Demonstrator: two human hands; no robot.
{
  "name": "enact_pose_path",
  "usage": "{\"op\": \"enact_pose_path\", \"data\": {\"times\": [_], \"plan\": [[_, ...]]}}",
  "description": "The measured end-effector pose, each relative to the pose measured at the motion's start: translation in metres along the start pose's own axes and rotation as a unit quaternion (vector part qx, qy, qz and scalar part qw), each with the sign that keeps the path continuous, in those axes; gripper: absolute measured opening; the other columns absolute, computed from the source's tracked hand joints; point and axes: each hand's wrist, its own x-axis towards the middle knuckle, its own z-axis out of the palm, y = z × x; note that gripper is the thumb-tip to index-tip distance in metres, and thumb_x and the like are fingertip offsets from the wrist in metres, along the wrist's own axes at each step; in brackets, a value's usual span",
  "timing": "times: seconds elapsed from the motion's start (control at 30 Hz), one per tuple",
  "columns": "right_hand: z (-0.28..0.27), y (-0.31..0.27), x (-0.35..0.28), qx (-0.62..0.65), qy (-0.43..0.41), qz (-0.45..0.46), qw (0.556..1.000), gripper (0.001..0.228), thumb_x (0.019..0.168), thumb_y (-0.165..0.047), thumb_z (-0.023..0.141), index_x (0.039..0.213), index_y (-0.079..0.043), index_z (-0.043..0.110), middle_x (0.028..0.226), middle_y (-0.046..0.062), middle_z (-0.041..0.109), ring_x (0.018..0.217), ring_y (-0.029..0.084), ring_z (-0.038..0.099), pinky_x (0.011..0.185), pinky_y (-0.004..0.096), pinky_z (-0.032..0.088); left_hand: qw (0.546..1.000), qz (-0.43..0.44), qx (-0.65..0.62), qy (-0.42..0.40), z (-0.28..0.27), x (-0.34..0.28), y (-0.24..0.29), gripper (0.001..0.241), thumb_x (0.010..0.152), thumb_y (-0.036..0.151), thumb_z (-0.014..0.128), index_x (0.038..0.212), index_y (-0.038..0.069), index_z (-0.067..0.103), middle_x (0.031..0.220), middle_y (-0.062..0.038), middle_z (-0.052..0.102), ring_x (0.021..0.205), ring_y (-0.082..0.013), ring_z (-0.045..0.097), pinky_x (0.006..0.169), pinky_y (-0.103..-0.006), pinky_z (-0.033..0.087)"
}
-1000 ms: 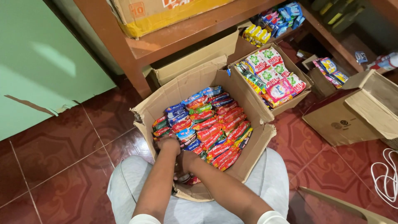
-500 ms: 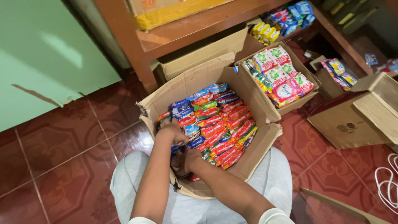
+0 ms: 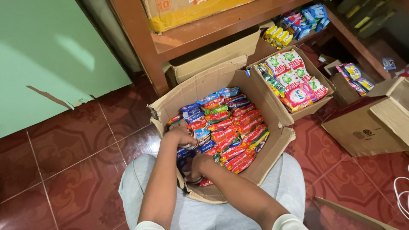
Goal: Organizing and stocking various food products onto store shelves from boxes.
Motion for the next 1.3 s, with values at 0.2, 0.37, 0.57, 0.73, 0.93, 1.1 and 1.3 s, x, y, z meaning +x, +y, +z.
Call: {"op": "enact_pose_path", "data": {"times": [0.2,0.37,0.57,0.73,0.93,1.1,1.3], "plan": [[0.013,-0.011,0.013,-0.047,0.025,0.022,0.998,0.097,0.075,-0.081,0.068,0.143,-0.013,0.061,0.149,0.015,0.054,0.138,0.03,0.052,0.106,0.046,0.049,1.0,0.008,-0.01,0.009,0.002,0.001,-0.002,0.121,0.053,0.05,0.089,0.153,0.009,0.036,0.154,-0.023,0.042,0.145,-0.042,0.038,0.119,-0.0455,0.038],[-0.018,-0.017,-0.032,-0.086,0.046,-0.008,0.995,0.082,0.07,-0.075,0.067,0.134,-0.024,0.068,0.135,0.01,0.067,0.126,0.028,0.062,0.103,0.051,0.047,1.0,0.023,-0.004,0.015,0.004,-0.002,-0.006,0.118,0.053,0.046,0.089,0.154,0.016,0.039,0.155,-0.023,0.04,0.146,-0.0453,0.034,0.119,-0.0478,0.036],[-0.021,0.038,-0.01,0.09,0.11,-0.106,0.984,0.064,0.068,-0.059,0.076,0.11,-0.011,0.074,0.106,0.014,0.076,0.096,0.029,0.073,0.081,0.042,0.057,0.991,0.095,-0.065,0.063,-0.012,-0.012,-0.01,0.109,0.055,0.039,0.089,0.155,0.03,0.046,0.154,-0.024,0.038,0.14,-0.0457,0.039,0.118,-0.0488,0.035],[-0.037,0.115,-0.016,0.299,0.148,-0.215,0.918,0.035,0.066,-0.03,0.078,0.093,-0.008,0.074,0.089,0.01,0.076,0.083,0.022,0.071,0.074,0.037,0.058,0.953,0.218,-0.177,0.113,-0.016,0.012,-0.025,0.1,0.062,0.037,0.087,0.154,0.024,0.05,0.14,-0.024,0.051,0.126,-0.0379,0.057,0.112,-0.0438,0.046],[-0.041,0.148,-0.04,0.53,0.286,-0.302,0.739,0.05,0.076,-0.015,0.072,0.124,-0.006,0.059,0.112,0.007,0.064,0.106,0.018,0.063,0.093,0.035,0.053,0.806,0.314,-0.497,0.071,-0.015,0.0,0.008,0.082,0.074,0.032,0.087,0.144,0.008,0.051,0.127,-0.015,0.065,0.114,-0.025,0.064,0.097,-0.0411,0.053],[-0.042,0.128,-0.049,0.756,0.268,-0.307,0.512,0.049,0.091,-0.014,0.063,0.137,-0.006,0.051,0.125,0.009,0.065,0.113,0.019,0.065,0.097,0.037,0.055,0.608,0.388,-0.693,-0.015,-0.006,-0.026,0.035,0.065,0.084,0.028,0.085,0.137,0.002,0.058,0.129,-0.013,0.066,0.119,-0.0245,0.064,0.104,-0.0422,0.053],[-0.046,0.124,-0.056,0.804,0.214,-0.29,0.473,0.039,0.098,-0.03,0.059,0.13,-0.007,0.057,0.113,0.014,0.07,0.095,0.026,0.071,0.077,0.044,0.059,0.53,0.365,-0.763,-0.064,0.005,-0.006,0.035,0.077,0.075,0.024,0.086,0.14,0.017,0.046,0.132,-0.011,0.058,0.121,-0.0299,0.061,0.102,-0.0547,0.053]]}}
